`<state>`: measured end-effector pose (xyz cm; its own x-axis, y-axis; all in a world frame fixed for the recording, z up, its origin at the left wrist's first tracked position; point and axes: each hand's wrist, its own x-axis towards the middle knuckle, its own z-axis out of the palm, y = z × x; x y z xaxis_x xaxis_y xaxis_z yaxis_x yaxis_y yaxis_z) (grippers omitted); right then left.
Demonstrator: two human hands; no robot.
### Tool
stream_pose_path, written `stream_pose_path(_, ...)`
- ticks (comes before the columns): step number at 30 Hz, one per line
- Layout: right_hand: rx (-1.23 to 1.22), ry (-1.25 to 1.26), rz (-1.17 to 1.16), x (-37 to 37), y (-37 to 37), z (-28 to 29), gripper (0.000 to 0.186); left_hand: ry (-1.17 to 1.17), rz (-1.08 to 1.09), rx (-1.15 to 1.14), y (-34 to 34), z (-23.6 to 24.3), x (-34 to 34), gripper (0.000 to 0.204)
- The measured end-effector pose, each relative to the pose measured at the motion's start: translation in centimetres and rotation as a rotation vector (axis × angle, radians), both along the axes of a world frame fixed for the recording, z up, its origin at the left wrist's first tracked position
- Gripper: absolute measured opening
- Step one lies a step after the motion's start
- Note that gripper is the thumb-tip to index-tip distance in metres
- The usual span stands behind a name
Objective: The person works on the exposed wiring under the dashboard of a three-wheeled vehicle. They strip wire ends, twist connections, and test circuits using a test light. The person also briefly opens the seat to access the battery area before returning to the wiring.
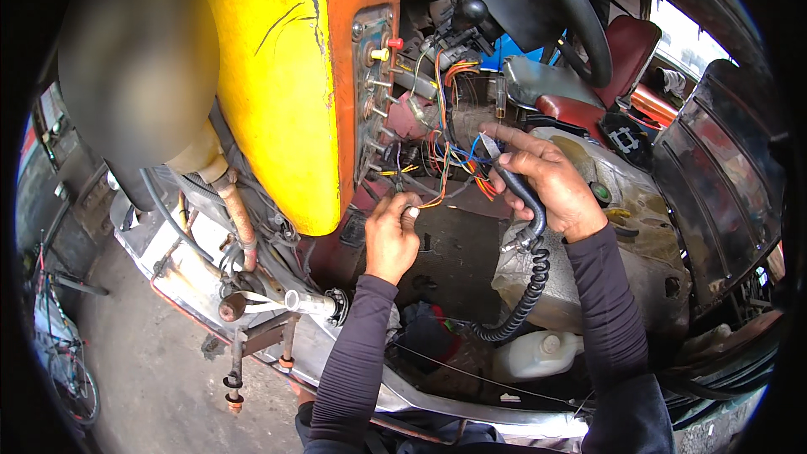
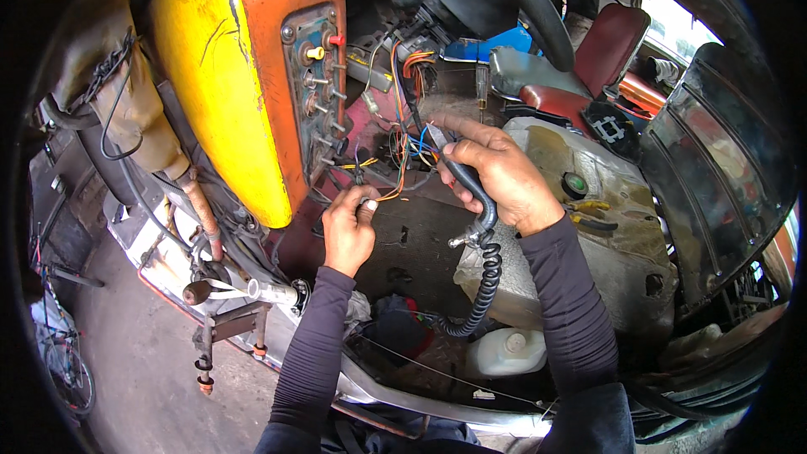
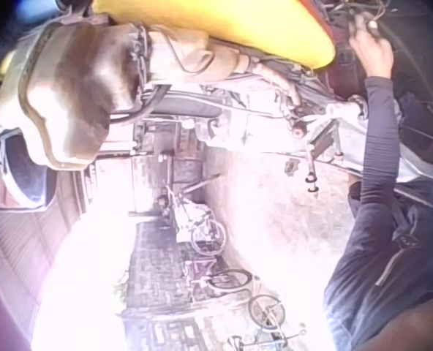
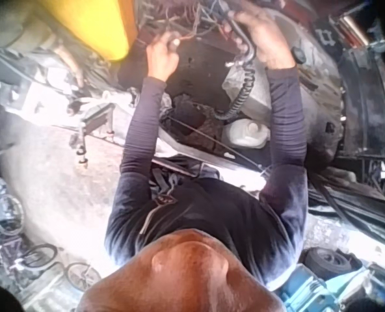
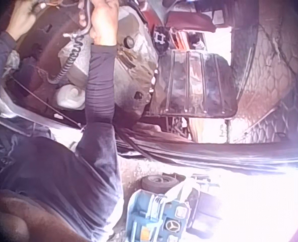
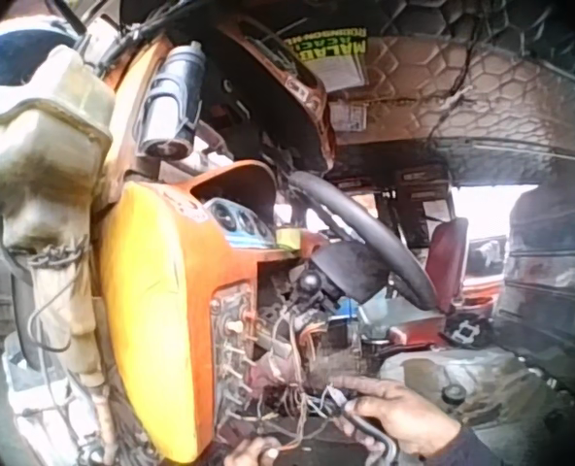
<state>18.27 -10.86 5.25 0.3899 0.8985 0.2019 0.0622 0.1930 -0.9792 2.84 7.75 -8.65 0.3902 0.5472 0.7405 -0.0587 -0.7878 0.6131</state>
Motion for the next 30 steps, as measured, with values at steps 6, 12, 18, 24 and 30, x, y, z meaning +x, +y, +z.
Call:
stream_pose_path(6, 0.000, 0.022, -0.008, -0.4, 0.2, -0.1, 0.052, -0.014, -0.007, 0.013, 0.3, -0.3, 0.0, 0.015)
stream_pose_path(12, 0.008, 0.032, -0.006, -0.4, 0.0, -0.2, 0.055, -0.021, -0.009, 0.017, 0.0, -0.1, 0.1, 0.013)
stream_pose_path(18, 0.207, -0.388, -0.392, -2.6, -0.3, 2.4, 0.061, 0.015, -0.007, -0.033, -0.1, 0.0, -0.5, 0.015)
stream_pose_path(24, 0.468, -1.138, -0.900, -3.1, 3.9, 9.1, 0.058, 0.021, 0.015, 0.005, 0.3, -0.3, -0.3, 0.015)
stream_pose_path(30, 0.548, -1.412, -0.965, -1.6, 6.4, 11.5, 0.036, 0.005, -0.006, -0.023, 0.0, -0.1, 0.0, 0.014)
